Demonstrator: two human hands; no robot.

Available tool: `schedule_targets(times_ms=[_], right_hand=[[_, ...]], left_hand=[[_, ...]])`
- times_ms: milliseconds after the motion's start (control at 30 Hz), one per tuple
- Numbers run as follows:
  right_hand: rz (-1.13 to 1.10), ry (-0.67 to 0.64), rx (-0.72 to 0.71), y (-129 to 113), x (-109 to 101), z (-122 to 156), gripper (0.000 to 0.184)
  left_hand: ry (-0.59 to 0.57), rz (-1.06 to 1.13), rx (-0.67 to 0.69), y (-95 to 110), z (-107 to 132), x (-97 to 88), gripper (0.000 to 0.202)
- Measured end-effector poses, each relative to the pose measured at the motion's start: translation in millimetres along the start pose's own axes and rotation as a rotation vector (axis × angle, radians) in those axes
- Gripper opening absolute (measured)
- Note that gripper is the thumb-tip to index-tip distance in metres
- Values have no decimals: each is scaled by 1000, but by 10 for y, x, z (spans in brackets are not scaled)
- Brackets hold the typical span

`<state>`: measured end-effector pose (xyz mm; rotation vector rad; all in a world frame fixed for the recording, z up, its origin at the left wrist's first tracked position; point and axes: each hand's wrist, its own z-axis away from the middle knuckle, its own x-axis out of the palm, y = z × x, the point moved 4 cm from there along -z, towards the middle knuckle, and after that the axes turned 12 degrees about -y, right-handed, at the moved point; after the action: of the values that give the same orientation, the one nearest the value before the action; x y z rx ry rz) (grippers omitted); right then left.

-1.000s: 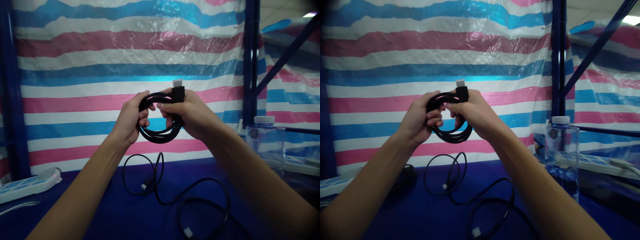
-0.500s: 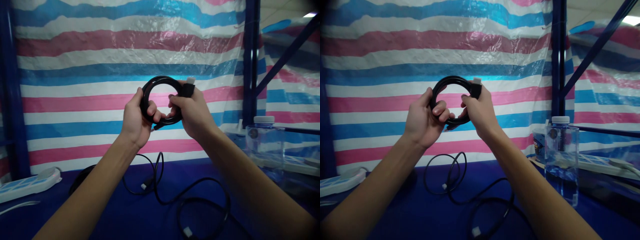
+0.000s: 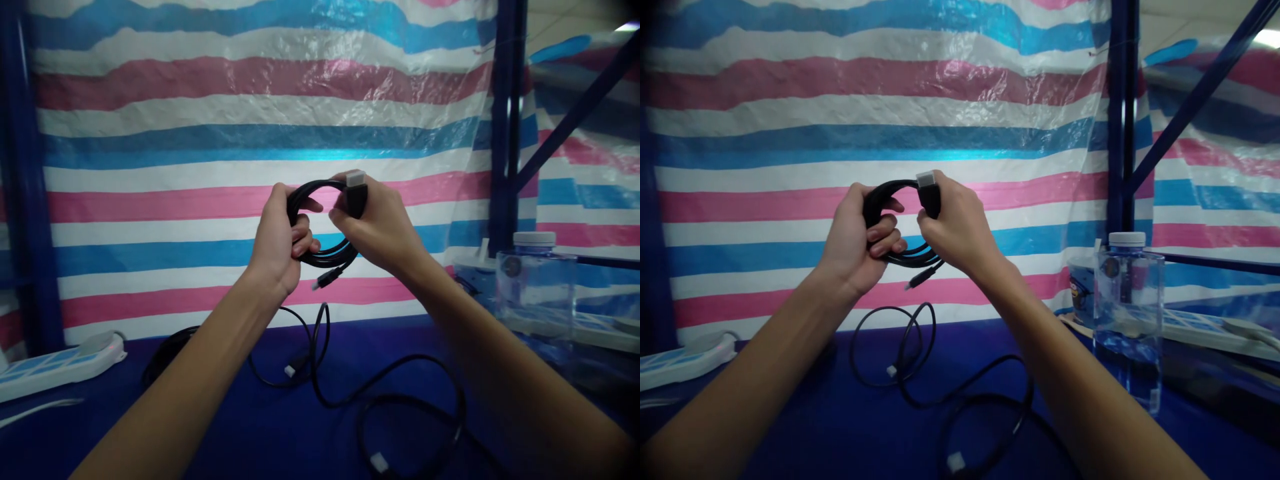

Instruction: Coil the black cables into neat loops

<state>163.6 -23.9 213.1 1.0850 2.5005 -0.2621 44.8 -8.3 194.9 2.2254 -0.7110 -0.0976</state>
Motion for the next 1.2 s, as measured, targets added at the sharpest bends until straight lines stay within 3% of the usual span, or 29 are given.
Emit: schedule_targets(times_ms=[167,267,367,533,700,867,967,1100,1200], right_hand=[[-354,-156,69,-16,0,-8,16],[-599,-181,126,-26,-15,-9,8],[-708,-195,176,-8,-32,-8,10],[-524,-262,201,14,-33,-5,24],[-171,-275,95,-22,-66,-11,9],[-86,-369,54,-26,-81,7,11],[-230,-329,77,-37,-62,12,12],[-626,-245,115,-30,-30,8,16],[-954,-251,153,13,-9,3,23]], left_hand=[[-2,-8,30,49,0,-37,21],[-93,37,-8,74,10,21,22],[-184,48,-44,77,38,111,29],[-149,39,20,64,52,115,26],[-148,27,28,32,13,44,24],[-128,-13,14,13,-12,1,17],[-113,-38,100,60,-1,3,13],[-142,6,171,121,35,59,12],[-200,58,193,151,63,123,10]])
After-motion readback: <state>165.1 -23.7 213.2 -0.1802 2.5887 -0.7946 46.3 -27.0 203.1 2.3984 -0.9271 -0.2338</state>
